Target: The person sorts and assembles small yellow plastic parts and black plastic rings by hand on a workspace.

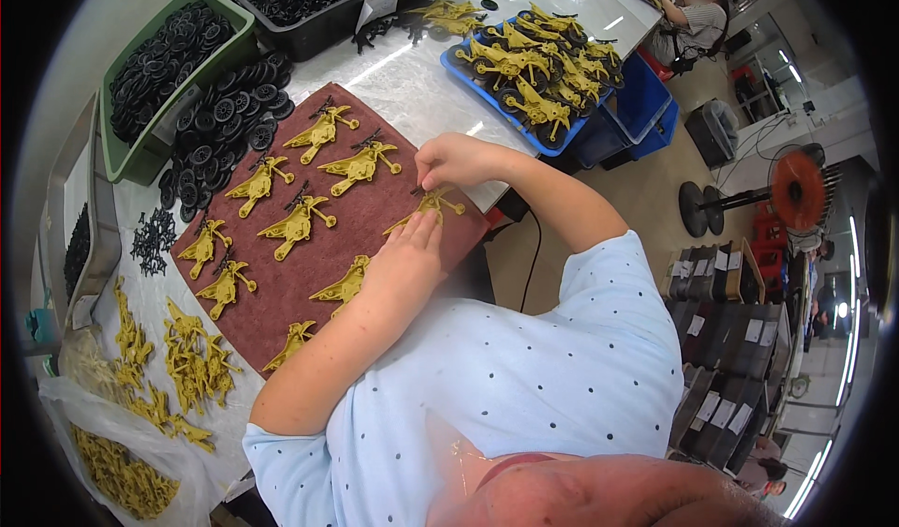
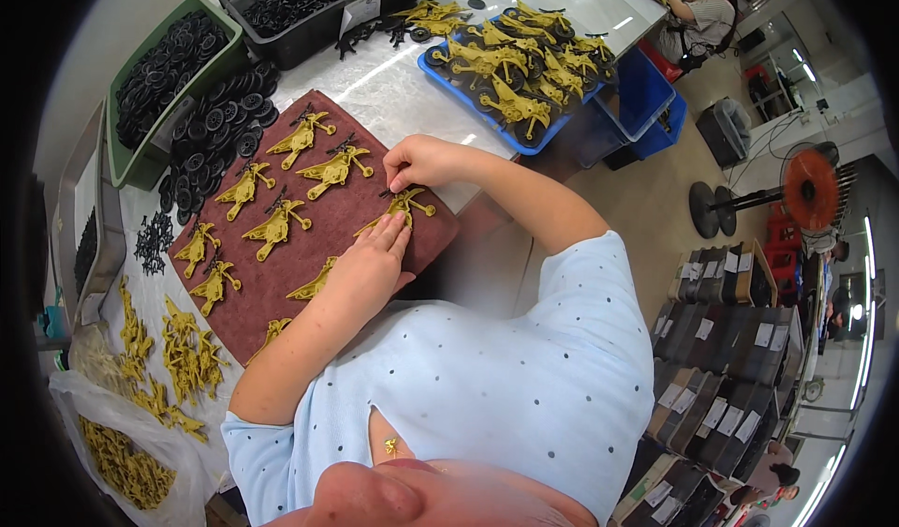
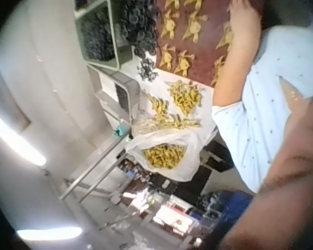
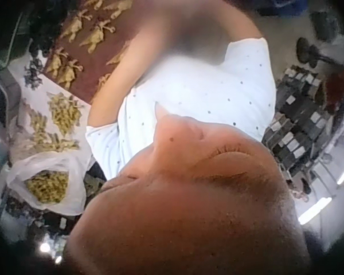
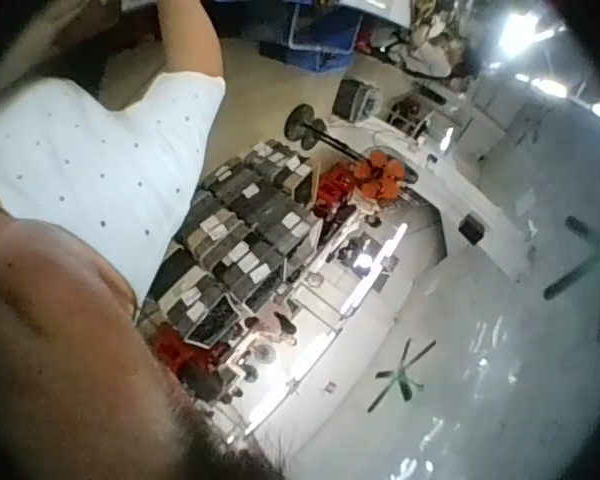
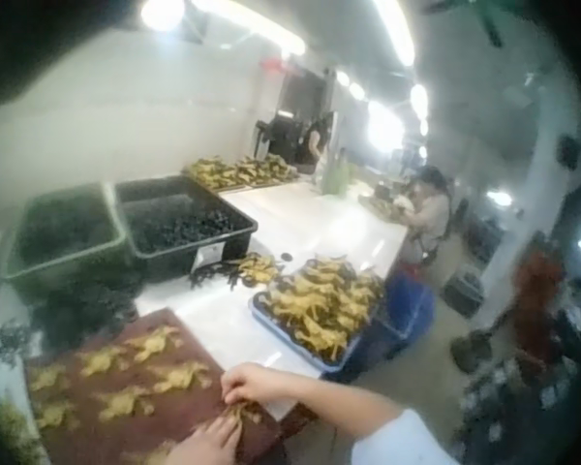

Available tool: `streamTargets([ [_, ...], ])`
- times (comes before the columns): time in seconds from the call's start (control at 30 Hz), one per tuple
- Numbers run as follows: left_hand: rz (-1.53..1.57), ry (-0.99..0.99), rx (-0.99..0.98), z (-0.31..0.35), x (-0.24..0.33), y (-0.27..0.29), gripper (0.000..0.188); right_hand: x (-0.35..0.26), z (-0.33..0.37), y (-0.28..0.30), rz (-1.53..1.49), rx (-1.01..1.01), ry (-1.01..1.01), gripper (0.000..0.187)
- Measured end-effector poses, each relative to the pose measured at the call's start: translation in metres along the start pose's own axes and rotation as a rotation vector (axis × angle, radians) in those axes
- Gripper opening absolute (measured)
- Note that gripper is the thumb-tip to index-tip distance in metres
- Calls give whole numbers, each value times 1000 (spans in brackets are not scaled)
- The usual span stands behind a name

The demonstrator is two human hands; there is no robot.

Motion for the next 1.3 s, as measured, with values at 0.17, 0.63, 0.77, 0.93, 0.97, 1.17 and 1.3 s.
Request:
streamTargets([
  [0.17,-19,17,6,1,0,-1,61,-2,-5,-7,80,5,15,6],
  [0.63,-17,42,43,-4,-4,-3,56,-7,-10,3,199,-68,12,7],
  [0.77,-109,36,63,-12,-14,0,58,21,-33,41,207,361,-12,15],
  [0.93,-52,13,90,-5,-15,6,55,43,-88,99,617,789,-101,21],
  [0.97,-76,-8,96,-3,-14,7,54,52,-104,110,663,770,-206,25],
  [1.17,-74,4,136,26,3,38,51,90,-150,137,650,808,-446,32],
  [1.3,-43,110,174,57,-5,60,48,80,-158,129,681,820,-343,33],
])
Point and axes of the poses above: each hand's wrist, its own z-axis away from the middle knuckle, its own y-axis out of the back of the hand, x = y × z, the point moved 3 cm from there along -z, towards the middle knuckle, and after that the axes turned 7 degrees about z, right-handed, at the moved point
